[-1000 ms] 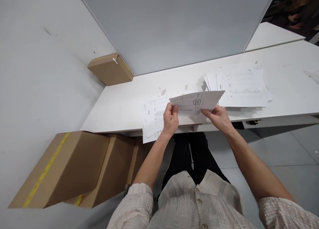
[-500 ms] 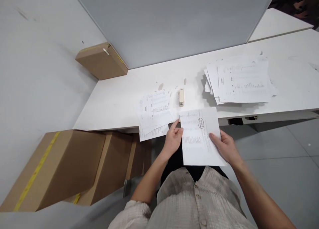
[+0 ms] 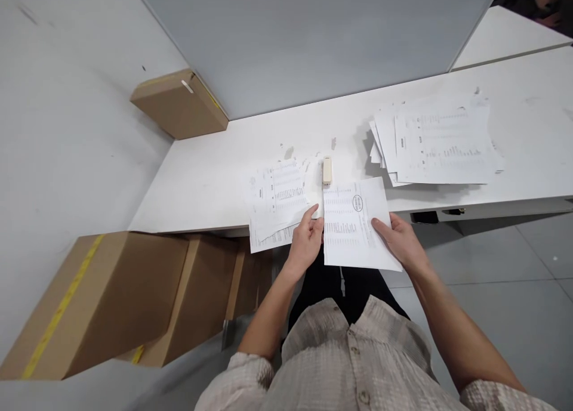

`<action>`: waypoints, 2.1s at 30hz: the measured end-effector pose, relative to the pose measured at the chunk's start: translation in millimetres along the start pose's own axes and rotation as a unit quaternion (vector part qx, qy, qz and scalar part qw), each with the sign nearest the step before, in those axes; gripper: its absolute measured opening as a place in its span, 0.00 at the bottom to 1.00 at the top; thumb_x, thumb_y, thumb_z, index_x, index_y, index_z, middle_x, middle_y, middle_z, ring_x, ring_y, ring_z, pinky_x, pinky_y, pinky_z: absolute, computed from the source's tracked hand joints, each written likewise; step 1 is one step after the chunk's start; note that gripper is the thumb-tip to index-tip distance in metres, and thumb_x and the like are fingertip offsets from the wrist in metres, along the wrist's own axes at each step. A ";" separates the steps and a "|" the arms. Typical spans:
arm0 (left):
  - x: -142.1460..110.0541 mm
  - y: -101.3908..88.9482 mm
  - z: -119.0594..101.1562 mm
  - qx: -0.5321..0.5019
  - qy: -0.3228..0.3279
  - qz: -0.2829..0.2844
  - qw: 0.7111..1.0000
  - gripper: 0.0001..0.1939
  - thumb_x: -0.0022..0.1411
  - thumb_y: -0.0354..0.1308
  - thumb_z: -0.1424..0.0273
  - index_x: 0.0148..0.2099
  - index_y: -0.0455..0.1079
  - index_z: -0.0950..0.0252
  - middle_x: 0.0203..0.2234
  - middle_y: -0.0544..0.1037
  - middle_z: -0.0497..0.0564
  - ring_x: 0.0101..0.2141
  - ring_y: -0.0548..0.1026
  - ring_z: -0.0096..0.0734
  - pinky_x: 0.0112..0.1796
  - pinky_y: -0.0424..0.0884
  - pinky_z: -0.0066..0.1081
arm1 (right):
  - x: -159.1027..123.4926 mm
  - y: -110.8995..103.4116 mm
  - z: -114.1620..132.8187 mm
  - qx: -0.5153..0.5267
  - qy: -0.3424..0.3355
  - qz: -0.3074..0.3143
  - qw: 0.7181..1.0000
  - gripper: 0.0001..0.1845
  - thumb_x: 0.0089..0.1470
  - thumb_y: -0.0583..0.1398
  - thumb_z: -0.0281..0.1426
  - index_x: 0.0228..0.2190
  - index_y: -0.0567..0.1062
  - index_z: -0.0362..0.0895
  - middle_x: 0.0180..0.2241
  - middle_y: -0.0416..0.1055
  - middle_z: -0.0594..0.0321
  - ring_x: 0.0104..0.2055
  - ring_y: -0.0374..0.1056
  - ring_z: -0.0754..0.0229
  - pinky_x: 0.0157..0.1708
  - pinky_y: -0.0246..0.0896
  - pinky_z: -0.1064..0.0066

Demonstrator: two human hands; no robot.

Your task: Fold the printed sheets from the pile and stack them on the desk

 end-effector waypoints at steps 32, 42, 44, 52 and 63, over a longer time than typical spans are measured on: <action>79.1 9.9 -28.8 0.351 0.193 -0.039 0.915 0.26 0.61 0.37 0.82 0.58 0.61 0.64 0.58 0.64 0.55 0.46 0.69 0.45 0.42 0.67 0.45 | 3.2 4.6 0.5 0.009 -0.024 -0.005 1.000 0.19 0.49 0.60 0.40 0.42 0.72 0.44 0.40 0.76 0.56 0.41 0.73 0.50 0.35 0.69 0.63; 40.9 -88.3 13.9 0.246 0.163 -0.180 0.938 0.19 0.64 0.42 0.74 0.53 0.67 0.63 0.52 0.71 0.55 0.54 0.66 0.36 0.55 0.61 0.43 | -49.5 -43.3 47.5 -0.034 -0.097 -0.022 0.994 0.17 0.46 0.63 0.43 0.38 0.75 0.49 0.34 0.77 0.59 0.29 0.73 0.52 0.21 0.70 0.62; 28.8 -105.9 25.8 0.265 0.160 -0.187 0.932 0.16 0.64 0.46 0.69 0.51 0.69 0.62 0.50 0.72 0.55 0.52 0.67 0.38 0.54 0.62 0.44 | -44.7 -84.4 82.3 -0.087 -0.170 -0.161 0.968 0.14 0.47 0.63 0.44 0.37 0.76 0.55 0.35 0.77 0.62 0.32 0.73 0.51 0.23 0.69 0.62; 15.8 -102.1 44.7 0.333 0.153 -0.058 0.929 0.21 0.59 0.57 0.62 0.53 0.67 0.61 0.52 0.70 0.54 0.53 0.66 0.40 0.54 0.64 0.42 | 49.2 -190.2 146.5 -0.246 -0.337 -0.255 0.872 0.10 0.50 0.61 0.41 0.37 0.75 0.56 0.27 0.72 0.63 0.40 0.69 0.43 0.29 0.66 0.56; 20.2 -99.0 38.6 0.366 0.212 -0.035 0.905 0.14 0.65 0.47 0.65 0.45 0.73 0.62 0.44 0.76 0.52 0.46 0.71 0.37 0.48 0.67 0.40 | -18.8 -40.7 103.5 -0.342 -0.321 -0.172 0.866 0.24 0.57 0.54 0.43 0.52 0.66 0.47 0.45 0.69 0.52 0.33 0.69 0.55 0.34 0.66 0.57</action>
Point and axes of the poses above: each hand's wrist, its own x-axis towards the middle knuckle, its own y-axis out of the palm, z = x × y, the point moved 6 cm from there along x, towards the middle knuckle
